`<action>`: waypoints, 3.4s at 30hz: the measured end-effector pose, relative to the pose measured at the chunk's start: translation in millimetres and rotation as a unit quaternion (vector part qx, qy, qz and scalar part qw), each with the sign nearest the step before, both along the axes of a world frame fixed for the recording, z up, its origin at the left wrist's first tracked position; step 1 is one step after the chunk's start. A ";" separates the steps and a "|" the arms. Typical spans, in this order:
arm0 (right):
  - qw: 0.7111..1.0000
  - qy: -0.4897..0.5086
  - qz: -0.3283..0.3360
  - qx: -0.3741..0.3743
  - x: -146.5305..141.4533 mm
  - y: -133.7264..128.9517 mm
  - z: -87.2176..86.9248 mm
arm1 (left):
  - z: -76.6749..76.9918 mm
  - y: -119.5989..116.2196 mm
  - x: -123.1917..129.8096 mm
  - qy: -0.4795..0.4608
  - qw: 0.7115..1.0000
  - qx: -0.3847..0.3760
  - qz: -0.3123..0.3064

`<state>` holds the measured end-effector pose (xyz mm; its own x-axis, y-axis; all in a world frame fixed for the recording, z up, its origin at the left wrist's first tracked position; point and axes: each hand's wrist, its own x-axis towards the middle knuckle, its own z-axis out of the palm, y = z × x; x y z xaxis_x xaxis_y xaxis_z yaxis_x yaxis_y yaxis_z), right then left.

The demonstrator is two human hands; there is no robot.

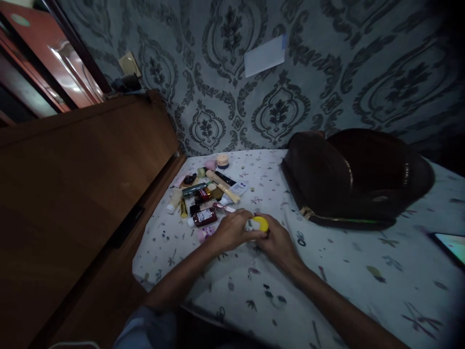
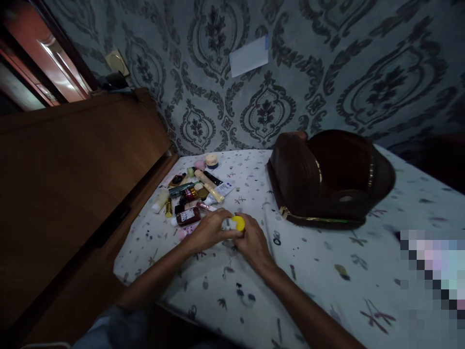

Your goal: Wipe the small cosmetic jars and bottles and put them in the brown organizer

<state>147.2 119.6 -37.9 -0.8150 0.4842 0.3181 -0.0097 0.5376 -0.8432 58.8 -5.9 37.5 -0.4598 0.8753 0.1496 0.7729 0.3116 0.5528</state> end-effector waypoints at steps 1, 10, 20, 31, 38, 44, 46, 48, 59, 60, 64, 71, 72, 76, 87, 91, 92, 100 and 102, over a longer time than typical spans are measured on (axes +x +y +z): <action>1.000 -0.010 0.001 0.004 0.1 0.6 0.1 | -4.4 -1.6 1.1 -0.013 1.000 0.007 0.004; 0.998 -0.062 -0.011 -0.001 4.4 -6.4 18.2 | 29.9 -15.4 -52.2 0.156 0.967 -0.113 0.165; 0.996 -0.053 -0.037 0.055 1.5 -0.6 18.9 | 38.5 -14.0 -132.9 0.199 0.905 -0.321 0.198; 0.998 0.024 -0.054 0.036 -0.5 1.0 7.4 | 35.3 -23.1 -144.9 0.171 0.932 -0.258 0.189; 0.975 0.153 -0.025 0.157 4.4 -9.5 23.3 | 37.2 -47.7 -132.2 0.148 0.965 -0.129 0.174; 0.977 0.133 0.018 0.163 4.1 -14.7 22.2 | 25.4 -37.8 -111.1 0.095 0.980 -0.110 0.137; 0.977 0.135 0.022 0.161 3.4 -13.1 20.6 | 24.5 -31.7 -102.2 0.106 0.978 -0.128 0.128; 0.977 0.138 0.026 0.158 2.9 -11.8 19.4 | 25.2 -25.7 -93.8 0.128 0.973 -0.154 0.117; 0.989 0.120 -0.036 0.077 -1.5 0.2 11.0 | 22.2 11.6 -67.4 0.195 0.960 -0.191 -0.056; 0.992 0.104 -0.044 0.058 -1.9 2.1 9.9 | 22.1 14.8 -68.4 0.184 0.961 -0.193 -0.066; 0.999 0.033 -0.021 -0.008 -2.9 5.9 7.6 | 29.6 26.1 -81.7 0.112 0.966 -0.197 -0.122; 0.999 -0.033 0.002 0.017 -0.2 2.7 13.9 | 52.6 53.4 -79.6 0.163 0.933 -0.295 -0.127; 0.999 -0.036 0.004 0.016 0.2 2.7 14.7 | 53.1 57.9 -74.6 0.186 0.922 -0.315 -0.131; 0.999 -0.035 0.007 -0.005 1.4 3.7 16.6 | 51.1 67.7 -61.8 0.224 0.894 -0.357 -0.151; 0.998 -0.042 -0.047 -0.024 3.5 6.6 23.3 | -0.4 28.1 -84.4 -0.065 0.994 0.005 -0.086; 0.998 -0.048 -0.044 -0.027 3.7 7.1 22.8 | -13.0 14.3 -84.4 -0.089 0.992 0.017 -0.091; 0.998 -0.047 -0.041 -0.026 3.8 7.3 22.9 | -13.1 12.0 -84.0 -0.078 0.993 0.013 -0.090; 0.999 -0.046 -0.024 -0.012 2.6 9.1 20.6 | -17.4 12.5 -84.5 -0.093 0.992 0.013 -0.080; 0.999 -0.038 -0.023 -0.010 1.7 9.6 18.6 | -17.4 12.7 -83.8 -0.093 0.992 0.010 -0.084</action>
